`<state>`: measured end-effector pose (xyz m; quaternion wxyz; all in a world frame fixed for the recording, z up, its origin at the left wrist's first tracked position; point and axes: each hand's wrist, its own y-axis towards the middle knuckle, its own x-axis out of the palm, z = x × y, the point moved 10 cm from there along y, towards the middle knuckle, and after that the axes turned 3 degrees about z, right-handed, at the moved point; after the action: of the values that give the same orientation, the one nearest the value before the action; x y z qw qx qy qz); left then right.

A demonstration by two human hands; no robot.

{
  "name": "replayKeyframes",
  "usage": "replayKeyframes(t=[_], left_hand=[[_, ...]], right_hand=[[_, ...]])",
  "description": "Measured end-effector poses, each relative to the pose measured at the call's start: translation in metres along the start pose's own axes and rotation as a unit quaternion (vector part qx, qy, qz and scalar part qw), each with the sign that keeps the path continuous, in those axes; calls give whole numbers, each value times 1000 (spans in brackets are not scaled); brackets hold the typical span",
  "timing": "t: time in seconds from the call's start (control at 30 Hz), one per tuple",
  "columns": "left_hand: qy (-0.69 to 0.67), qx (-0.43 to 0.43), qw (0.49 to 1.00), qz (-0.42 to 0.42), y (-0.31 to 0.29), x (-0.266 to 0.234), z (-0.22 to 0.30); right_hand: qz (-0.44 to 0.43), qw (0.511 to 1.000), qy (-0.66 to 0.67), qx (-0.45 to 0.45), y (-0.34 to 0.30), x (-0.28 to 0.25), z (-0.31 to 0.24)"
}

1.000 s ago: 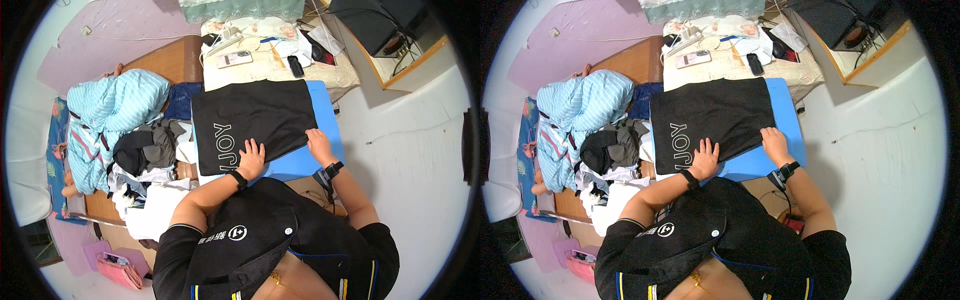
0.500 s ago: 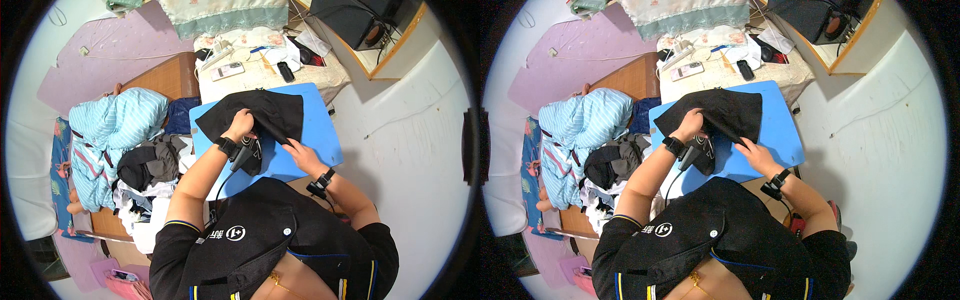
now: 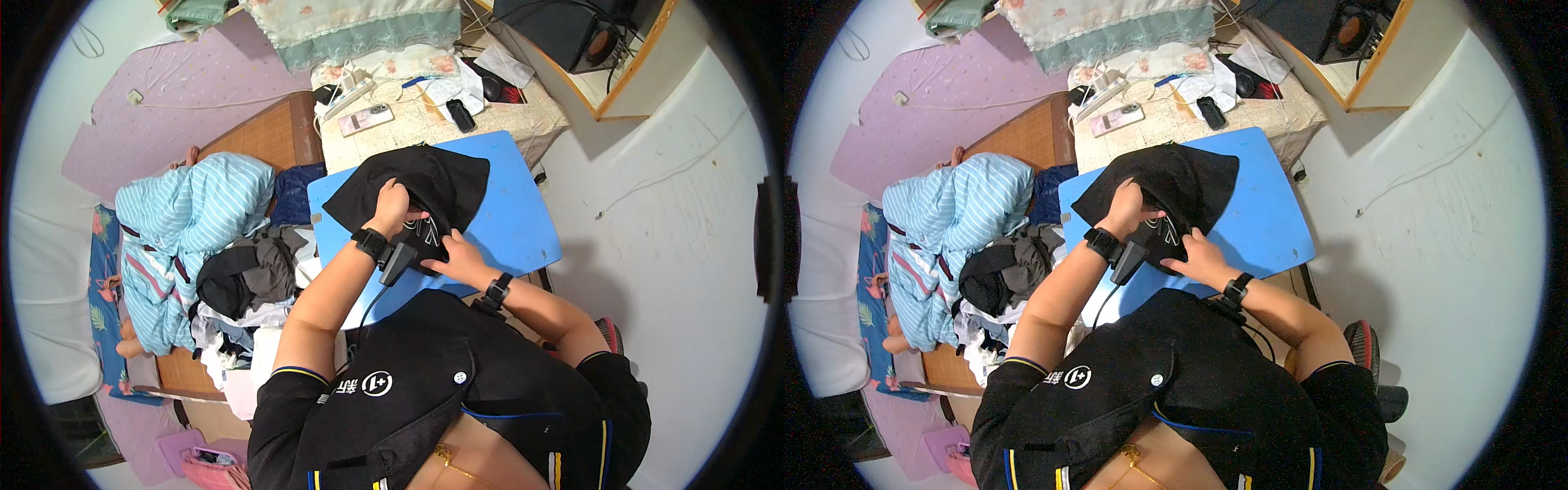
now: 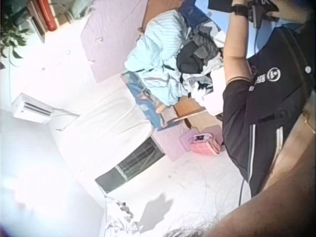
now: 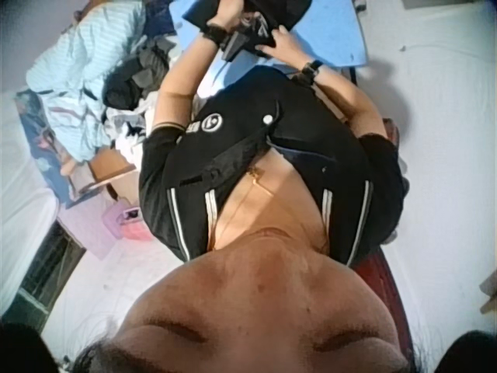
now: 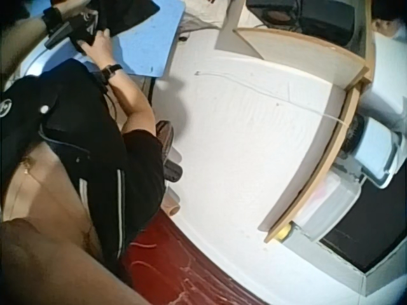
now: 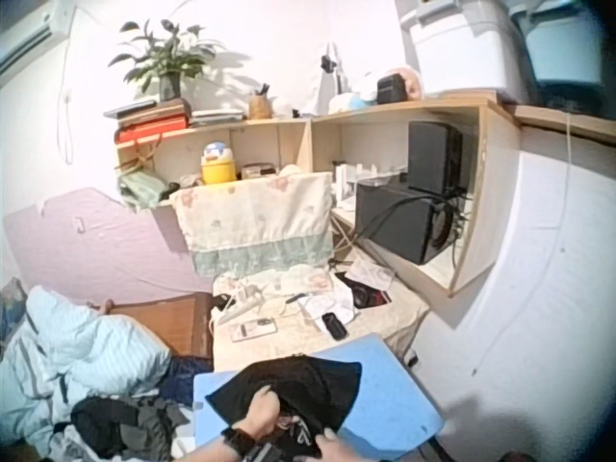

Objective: The person folds items of clothing one by one on a small blue table. The person spreads out a white skirt, a pink t-shirt, a black polo shirt, and a white t-shirt, folding each and placing them into a growing stack of laundry on a nearby bed.

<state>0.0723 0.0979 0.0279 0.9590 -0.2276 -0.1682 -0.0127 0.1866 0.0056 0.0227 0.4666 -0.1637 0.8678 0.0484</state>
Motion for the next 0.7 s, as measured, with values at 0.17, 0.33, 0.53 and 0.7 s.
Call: replayKeyframes(t=[0.17, 0.33, 0.53, 0.7], left_hand=[[36, 14, 996, 84, -16, -9, 15], [301, 116, 946, -29, -24, -2, 95], [296, 130, 939, -114, -79, 50, 167], [288, 177, 933, -123, -103, 60, 191]], right_hand=[[81, 996, -32, 1, 8, -1, 18], [209, 975, -6, -71, 14, -123, 5], [317, 937, 20, -146, 8, -247, -43], [362, 909, 54, -199, -10, -286, -73]])
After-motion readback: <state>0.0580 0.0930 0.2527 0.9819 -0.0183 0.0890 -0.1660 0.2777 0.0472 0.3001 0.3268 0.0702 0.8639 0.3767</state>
